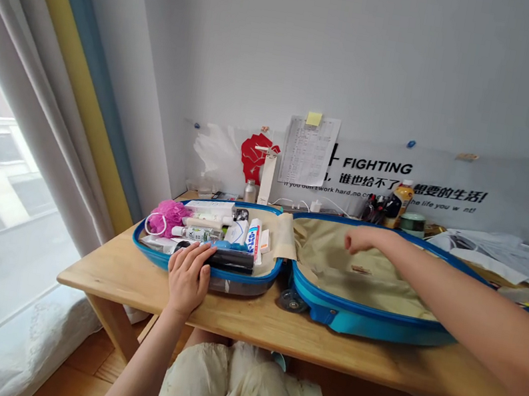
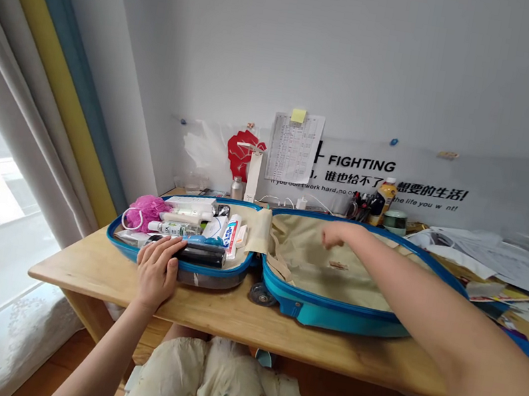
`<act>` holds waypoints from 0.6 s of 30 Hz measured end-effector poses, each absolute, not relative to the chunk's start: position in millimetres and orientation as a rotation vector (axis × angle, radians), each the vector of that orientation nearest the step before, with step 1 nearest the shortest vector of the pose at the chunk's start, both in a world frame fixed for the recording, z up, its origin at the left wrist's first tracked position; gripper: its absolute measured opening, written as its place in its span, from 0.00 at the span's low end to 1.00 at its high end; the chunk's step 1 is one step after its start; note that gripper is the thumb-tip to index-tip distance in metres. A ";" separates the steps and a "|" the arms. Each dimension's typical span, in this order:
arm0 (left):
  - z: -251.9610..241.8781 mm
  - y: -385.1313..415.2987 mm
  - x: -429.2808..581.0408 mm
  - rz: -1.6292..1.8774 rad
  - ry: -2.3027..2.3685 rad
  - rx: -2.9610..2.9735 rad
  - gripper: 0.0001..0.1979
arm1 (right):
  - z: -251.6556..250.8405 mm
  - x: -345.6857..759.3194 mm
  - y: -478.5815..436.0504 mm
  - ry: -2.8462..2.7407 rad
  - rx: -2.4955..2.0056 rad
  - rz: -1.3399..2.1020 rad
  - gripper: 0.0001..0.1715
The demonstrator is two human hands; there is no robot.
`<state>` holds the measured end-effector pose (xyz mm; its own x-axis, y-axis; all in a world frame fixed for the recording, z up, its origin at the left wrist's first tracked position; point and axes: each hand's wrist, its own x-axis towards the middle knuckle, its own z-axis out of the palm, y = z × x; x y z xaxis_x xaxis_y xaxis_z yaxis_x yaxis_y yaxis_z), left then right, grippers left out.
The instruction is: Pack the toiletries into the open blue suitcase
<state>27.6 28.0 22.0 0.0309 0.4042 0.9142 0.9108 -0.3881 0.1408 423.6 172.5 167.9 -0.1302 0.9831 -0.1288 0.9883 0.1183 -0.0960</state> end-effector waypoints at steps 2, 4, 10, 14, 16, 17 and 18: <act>22.2 28.0 27.7 -1.335 -1.323 -1.819 0.20 | 150.4 442.6 165.5 2.085 2.071 -0.310 0.20; 22.1 28.0 27.7 -1.328 -1.323 -1.819 0.20 | 137.1 454.8 160.8 1.927 2.061 -0.354 0.19; 20.2 28.4 26.2 -1.319 -1.346 -1.811 0.20 | 120.5 467.1 163.1 1.802 2.011 -0.488 0.19; 20.7 28.5 25.9 -1.319 -1.332 -1.805 0.21 | 114.6 466.8 164.7 1.762 1.989 -0.545 0.18; 21.1 28.4 26.1 -1.315 -1.328 -1.805 0.20 | 112.6 466.7 163.5 1.742 1.990 -0.547 0.19; 21.2 28.3 26.2 -1.312 -1.327 -1.807 0.20 | 112.0 466.6 162.6 1.732 1.991 -0.545 0.19; 21.3 28.3 26.2 -1.310 -1.329 -1.809 0.20 | 111.8 466.5 161.4 1.725 1.992 -0.543 0.19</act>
